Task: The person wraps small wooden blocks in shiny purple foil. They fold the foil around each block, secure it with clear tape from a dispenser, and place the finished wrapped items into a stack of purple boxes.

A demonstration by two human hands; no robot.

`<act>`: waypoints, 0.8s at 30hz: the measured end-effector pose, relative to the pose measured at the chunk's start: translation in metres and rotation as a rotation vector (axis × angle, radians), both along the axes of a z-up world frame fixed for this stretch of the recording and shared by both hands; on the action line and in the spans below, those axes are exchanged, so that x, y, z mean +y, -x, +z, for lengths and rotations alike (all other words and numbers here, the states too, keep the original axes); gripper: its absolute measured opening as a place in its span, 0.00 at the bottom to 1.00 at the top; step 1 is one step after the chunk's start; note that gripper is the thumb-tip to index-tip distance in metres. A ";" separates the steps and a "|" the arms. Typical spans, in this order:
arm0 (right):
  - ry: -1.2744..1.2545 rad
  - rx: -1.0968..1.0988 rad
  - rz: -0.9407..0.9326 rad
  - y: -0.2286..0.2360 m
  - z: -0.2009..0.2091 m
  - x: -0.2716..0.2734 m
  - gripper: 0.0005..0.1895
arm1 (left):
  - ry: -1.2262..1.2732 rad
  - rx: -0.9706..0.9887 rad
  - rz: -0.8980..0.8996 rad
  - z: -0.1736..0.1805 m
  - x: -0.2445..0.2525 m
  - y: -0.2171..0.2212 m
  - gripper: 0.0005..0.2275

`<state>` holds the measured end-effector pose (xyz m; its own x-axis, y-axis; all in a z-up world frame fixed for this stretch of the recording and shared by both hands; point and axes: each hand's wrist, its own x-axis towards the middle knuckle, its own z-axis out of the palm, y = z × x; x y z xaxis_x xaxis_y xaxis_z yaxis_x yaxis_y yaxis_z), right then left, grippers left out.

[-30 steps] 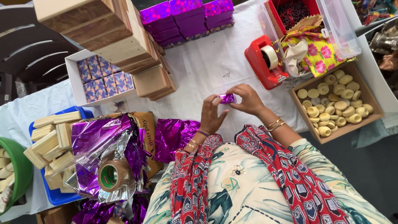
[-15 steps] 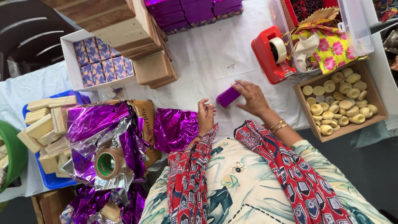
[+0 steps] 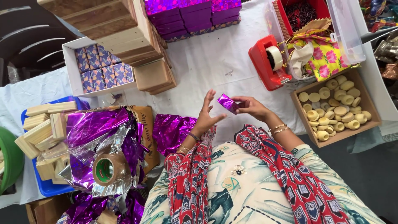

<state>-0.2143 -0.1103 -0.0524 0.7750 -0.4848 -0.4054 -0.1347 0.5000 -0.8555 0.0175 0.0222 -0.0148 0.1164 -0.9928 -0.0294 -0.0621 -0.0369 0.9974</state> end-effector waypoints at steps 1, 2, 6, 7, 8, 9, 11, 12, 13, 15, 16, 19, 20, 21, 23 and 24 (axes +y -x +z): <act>0.000 -0.001 -0.003 0.003 -0.007 -0.002 0.30 | 0.000 -0.001 -0.003 0.000 -0.003 0.000 0.49; -0.114 -0.102 0.084 0.005 -0.013 -0.004 0.27 | 0.034 -0.018 -0.075 0.000 -0.005 0.000 0.46; -0.173 -0.195 0.187 0.001 -0.009 -0.010 0.18 | 0.017 0.004 -0.112 0.005 -0.019 0.006 0.29; -0.172 -0.199 0.182 0.002 -0.005 -0.012 0.18 | 0.017 0.001 -0.117 0.018 -0.023 0.007 0.29; 0.083 -0.028 0.041 0.003 -0.002 -0.013 0.16 | 0.028 -0.123 -0.001 0.032 -0.027 0.009 0.25; 0.334 0.147 -0.103 0.003 0.002 -0.014 0.15 | 0.039 -0.247 0.114 0.046 -0.031 0.011 0.22; 0.666 0.286 -0.418 0.021 0.024 -0.015 0.10 | 0.087 -0.321 0.173 0.042 -0.031 0.014 0.20; 0.999 0.425 -0.733 0.030 0.035 -0.018 0.06 | 0.138 -0.393 0.238 0.040 -0.032 0.015 0.18; 0.999 0.423 -0.736 0.045 0.039 -0.028 0.06 | 0.140 -0.395 0.236 0.041 -0.034 0.015 0.18; 1.179 0.806 -0.846 0.081 0.045 -0.043 0.08 | 0.172 -0.506 0.270 0.041 -0.034 0.019 0.21; 1.178 0.812 -0.851 0.089 0.045 -0.049 0.08 | 0.173 -0.504 0.264 0.036 -0.034 0.021 0.21; 1.134 0.901 -0.700 0.102 0.050 -0.068 0.12 | 0.172 -0.567 0.295 0.021 -0.038 0.026 0.21; 1.055 0.949 -0.658 0.102 0.052 -0.072 0.12 | 0.181 -0.564 0.323 0.015 -0.039 0.027 0.23; 0.975 0.995 -0.614 0.101 0.055 -0.075 0.13 | 0.189 -0.561 0.351 0.009 -0.040 0.029 0.25; 0.938 0.942 -0.670 0.095 0.061 -0.074 0.13 | 0.222 -0.612 0.360 0.005 -0.045 0.031 0.26; 0.903 0.887 -0.722 0.091 0.065 -0.074 0.14 | 0.254 -0.662 0.373 0.004 -0.048 0.032 0.27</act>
